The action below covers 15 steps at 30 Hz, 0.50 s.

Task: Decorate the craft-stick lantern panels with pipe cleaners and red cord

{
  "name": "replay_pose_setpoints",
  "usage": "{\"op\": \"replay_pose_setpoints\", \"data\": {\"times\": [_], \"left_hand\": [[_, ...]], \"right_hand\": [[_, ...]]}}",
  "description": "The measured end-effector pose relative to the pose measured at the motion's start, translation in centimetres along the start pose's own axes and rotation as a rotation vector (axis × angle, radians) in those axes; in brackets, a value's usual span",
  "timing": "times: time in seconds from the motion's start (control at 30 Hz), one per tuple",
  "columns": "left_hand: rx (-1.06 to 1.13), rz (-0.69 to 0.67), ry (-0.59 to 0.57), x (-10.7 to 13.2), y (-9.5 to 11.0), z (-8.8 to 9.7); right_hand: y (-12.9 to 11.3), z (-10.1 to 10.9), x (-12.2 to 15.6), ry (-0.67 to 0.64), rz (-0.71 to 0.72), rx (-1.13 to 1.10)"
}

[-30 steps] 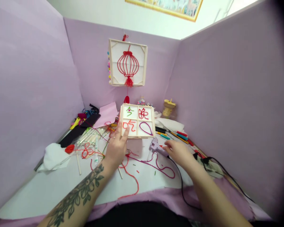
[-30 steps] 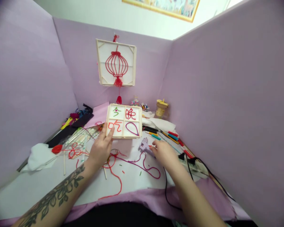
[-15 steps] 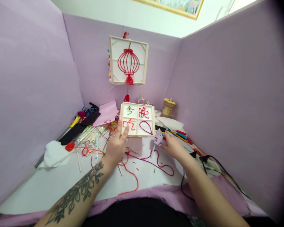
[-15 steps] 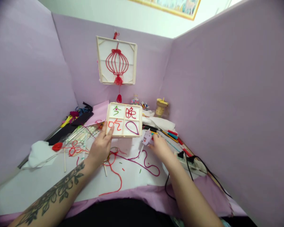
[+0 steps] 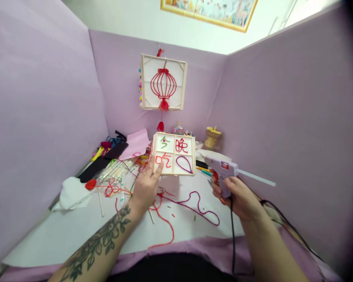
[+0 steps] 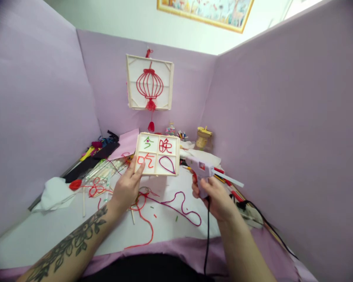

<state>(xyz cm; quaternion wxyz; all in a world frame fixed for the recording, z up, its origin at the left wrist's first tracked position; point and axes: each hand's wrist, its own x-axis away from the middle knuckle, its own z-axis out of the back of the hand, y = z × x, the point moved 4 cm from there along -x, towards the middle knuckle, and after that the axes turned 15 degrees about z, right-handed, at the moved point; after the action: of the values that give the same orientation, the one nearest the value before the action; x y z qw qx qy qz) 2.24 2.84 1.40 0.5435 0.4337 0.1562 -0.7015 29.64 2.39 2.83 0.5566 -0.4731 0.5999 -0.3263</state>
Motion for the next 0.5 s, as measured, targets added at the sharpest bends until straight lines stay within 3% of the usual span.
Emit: {"op": "replay_pose_setpoints", "data": {"times": [0.1,0.17,0.3,0.5], "left_hand": [[-0.018,-0.022,0.023,0.2,-0.1,0.1],[-0.016,-0.04,0.028,0.2,-0.1,0.2],[-0.008,-0.045,0.052,0.3,-0.3,0.3],[0.039,-0.024,0.076,0.3,-0.1,0.5]], "right_hand": [[0.7,-3.1,-0.2,-0.048,0.075,-0.013],[1.7,-3.9,-0.5,-0.027,0.09,0.064],[3.9,-3.6,-1.1,0.125,0.053,0.223],[4.9,-2.8,-1.2,0.141,-0.017,0.372]]}}
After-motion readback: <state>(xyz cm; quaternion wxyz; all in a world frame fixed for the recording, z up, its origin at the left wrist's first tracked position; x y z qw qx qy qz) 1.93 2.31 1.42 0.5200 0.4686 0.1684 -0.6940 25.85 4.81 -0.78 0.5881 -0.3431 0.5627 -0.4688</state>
